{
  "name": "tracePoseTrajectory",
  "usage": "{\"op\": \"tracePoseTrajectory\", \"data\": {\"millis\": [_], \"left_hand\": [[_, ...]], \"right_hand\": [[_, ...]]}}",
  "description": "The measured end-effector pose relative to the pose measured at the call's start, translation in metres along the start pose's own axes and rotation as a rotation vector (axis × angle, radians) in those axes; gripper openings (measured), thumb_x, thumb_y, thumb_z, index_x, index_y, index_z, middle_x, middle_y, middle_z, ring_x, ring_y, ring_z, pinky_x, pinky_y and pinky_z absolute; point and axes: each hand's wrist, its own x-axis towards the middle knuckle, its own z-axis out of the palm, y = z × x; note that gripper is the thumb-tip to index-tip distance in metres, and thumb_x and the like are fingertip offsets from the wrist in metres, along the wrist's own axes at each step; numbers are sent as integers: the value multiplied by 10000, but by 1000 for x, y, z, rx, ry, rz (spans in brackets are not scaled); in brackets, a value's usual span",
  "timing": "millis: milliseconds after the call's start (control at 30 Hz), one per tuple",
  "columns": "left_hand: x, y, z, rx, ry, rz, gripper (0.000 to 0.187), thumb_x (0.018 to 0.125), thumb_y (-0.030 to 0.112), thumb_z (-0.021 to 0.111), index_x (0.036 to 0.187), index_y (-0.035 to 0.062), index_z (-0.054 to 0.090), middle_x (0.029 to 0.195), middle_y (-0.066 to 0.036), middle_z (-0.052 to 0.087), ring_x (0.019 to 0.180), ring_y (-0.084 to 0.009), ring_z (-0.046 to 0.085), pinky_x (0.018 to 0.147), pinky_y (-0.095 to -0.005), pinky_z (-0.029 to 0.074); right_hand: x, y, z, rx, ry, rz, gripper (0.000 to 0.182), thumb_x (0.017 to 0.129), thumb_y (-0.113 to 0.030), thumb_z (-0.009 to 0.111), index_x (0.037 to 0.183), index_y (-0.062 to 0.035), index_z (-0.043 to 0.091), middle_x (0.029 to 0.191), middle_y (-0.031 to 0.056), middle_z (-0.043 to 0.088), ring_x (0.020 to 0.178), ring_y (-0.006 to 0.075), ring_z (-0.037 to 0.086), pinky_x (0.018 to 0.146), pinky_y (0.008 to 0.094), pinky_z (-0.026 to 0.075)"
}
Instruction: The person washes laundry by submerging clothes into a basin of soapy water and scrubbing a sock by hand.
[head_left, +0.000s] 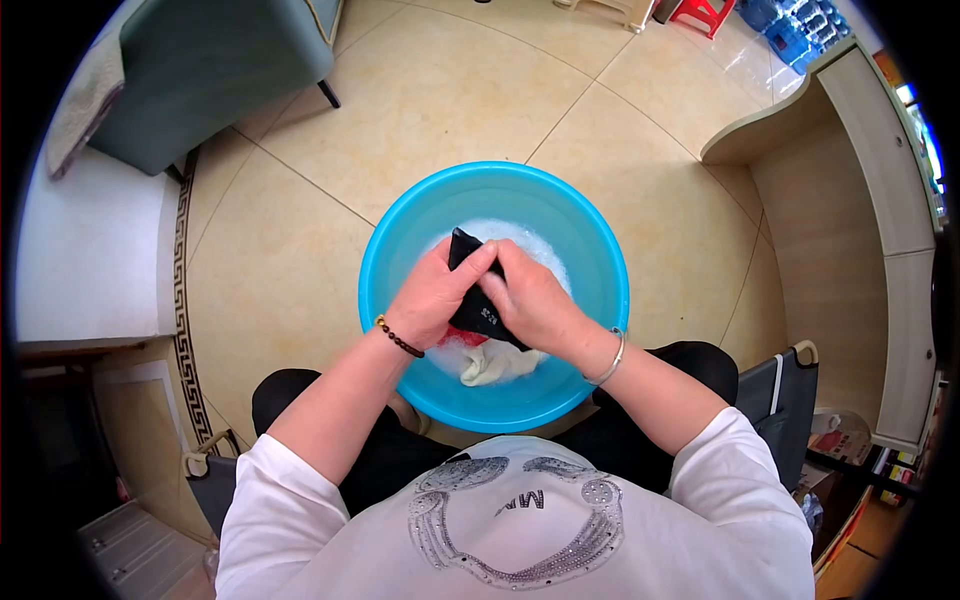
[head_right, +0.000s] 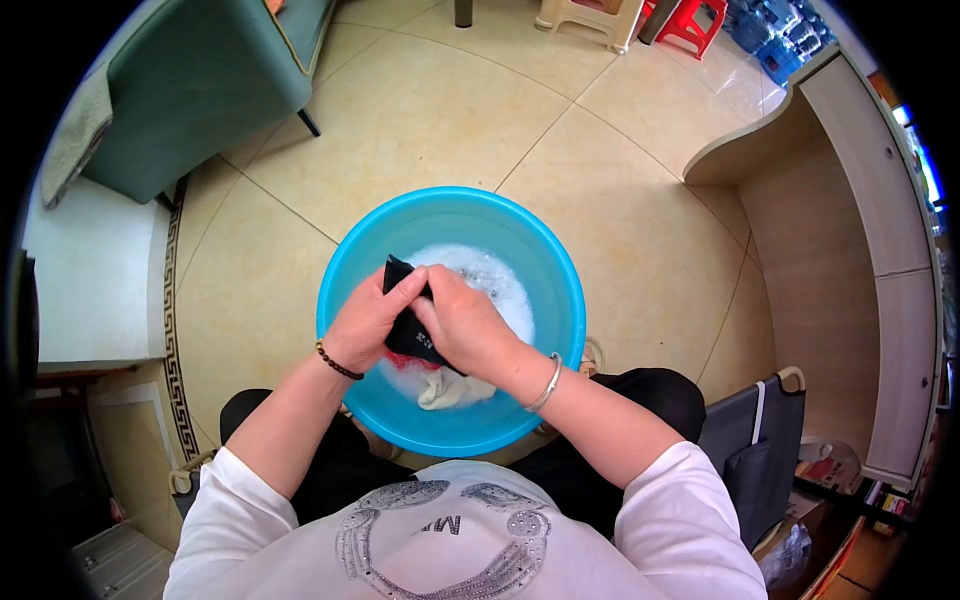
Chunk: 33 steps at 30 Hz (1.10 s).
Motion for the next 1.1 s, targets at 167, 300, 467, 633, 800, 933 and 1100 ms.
{"op": "tracePoseTrajectory", "data": {"millis": [167,300,467,633,800,933,1100], "left_hand": [[6,-5,-5,-182,118,-52,367,926,385,517,1035,35,542,894,-42,573,767,-118,547,669,-274,471],[8,-6,-2,-224,160,-121,289,933,367,513,843,95,542,723,3,527,643,-99,505,582,-267,434],[6,-4,-4,-300,28,-160,232,906,265,542,898,33,557,821,-40,564,709,-134,552,630,-290,468],[3,-10,-3,-382,31,-174,191,893,228,554,899,37,557,830,-47,570,718,-140,564,621,-296,476],[1,-12,-1,-420,-8,-172,194,892,236,553,910,43,559,848,-57,581,734,-145,578,629,-300,483],[4,-18,-2,-362,33,-138,253,913,303,528,931,52,560,852,-56,585,734,-149,583,648,-308,489],[7,-9,-2,-421,97,-154,218,926,296,531,919,81,567,903,-46,601,811,-146,595,726,-318,501]], "right_hand": [[-9,-19,-2,-429,-146,-73,391,846,-348,600,952,6,475,855,176,599,731,340,619,572,432,490],[-12,-8,6,-576,-121,-236,316,840,-340,610,821,-47,493,662,96,591,556,271,605,445,384,457],[-8,-9,2,-595,-46,-350,289,855,-312,579,723,-67,501,553,68,561,484,246,586,398,365,441],[-7,-4,1,-550,-59,-366,219,864,-243,558,712,-90,524,562,64,572,491,271,572,416,387,432],[-6,-2,3,-528,-57,-326,203,883,-200,499,725,-81,544,599,79,585,523,286,584,433,405,446],[2,16,10,-455,35,-360,204,879,-207,487,753,-54,537,603,118,581,527,322,579,416,419,430],[9,12,-7,48,-62,76,392,945,-311,418,761,-7,581,656,214,572,608,358,571,570,419,433]]}}
